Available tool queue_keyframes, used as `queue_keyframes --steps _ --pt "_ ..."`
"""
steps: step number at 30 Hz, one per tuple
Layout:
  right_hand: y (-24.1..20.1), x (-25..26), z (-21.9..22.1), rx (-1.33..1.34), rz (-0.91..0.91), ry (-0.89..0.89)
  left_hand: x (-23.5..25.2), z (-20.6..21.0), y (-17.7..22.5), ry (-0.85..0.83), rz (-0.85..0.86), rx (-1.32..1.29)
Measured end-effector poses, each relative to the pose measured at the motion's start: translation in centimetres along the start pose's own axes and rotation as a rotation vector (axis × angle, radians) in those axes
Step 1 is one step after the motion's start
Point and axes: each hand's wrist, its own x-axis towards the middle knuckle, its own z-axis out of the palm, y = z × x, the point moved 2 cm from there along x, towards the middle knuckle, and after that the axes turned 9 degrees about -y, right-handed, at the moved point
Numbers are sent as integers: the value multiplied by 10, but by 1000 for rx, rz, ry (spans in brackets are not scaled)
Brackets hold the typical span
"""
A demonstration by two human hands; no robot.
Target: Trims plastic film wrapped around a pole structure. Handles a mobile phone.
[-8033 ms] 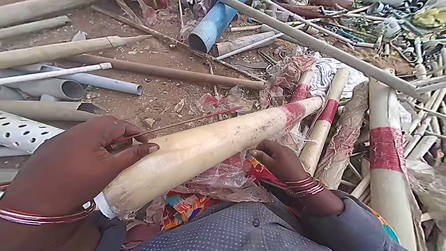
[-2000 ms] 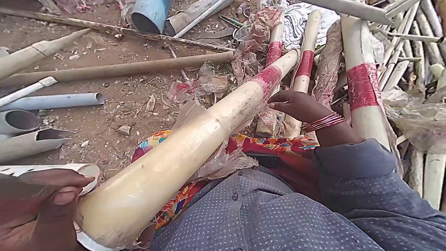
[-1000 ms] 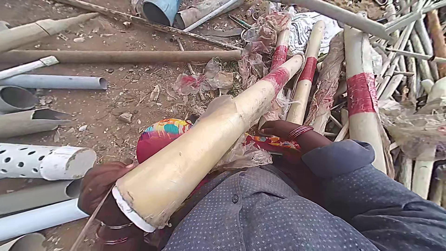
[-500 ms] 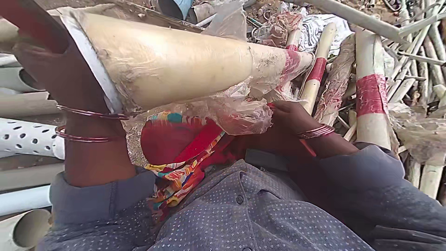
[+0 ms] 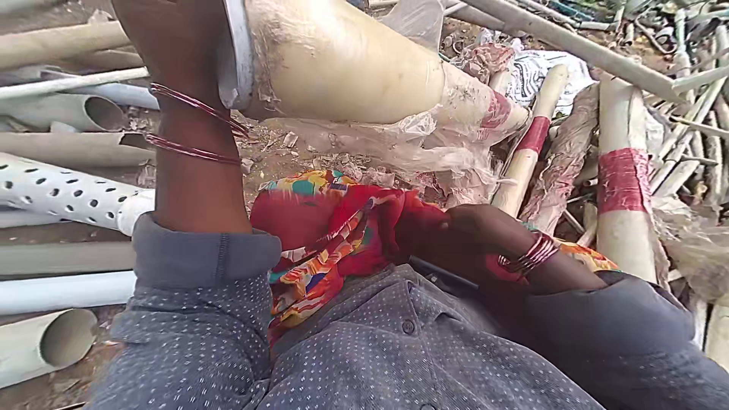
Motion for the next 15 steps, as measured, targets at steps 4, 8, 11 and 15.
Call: queue_keyframes --steps 4,8,11,15 --pt "2 6 7 -10 111 -189 -2 1 -4 -64 -77 179" --pt "9 14 -1 -102 162 -351 -1 0 -5 -72 -100 223" --pt "11 20 3 -88 116 -369 -5 -2 6 -76 -113 303" --pt "11 17 5 -77 36 -153 -12 -2 2 -64 -92 223"
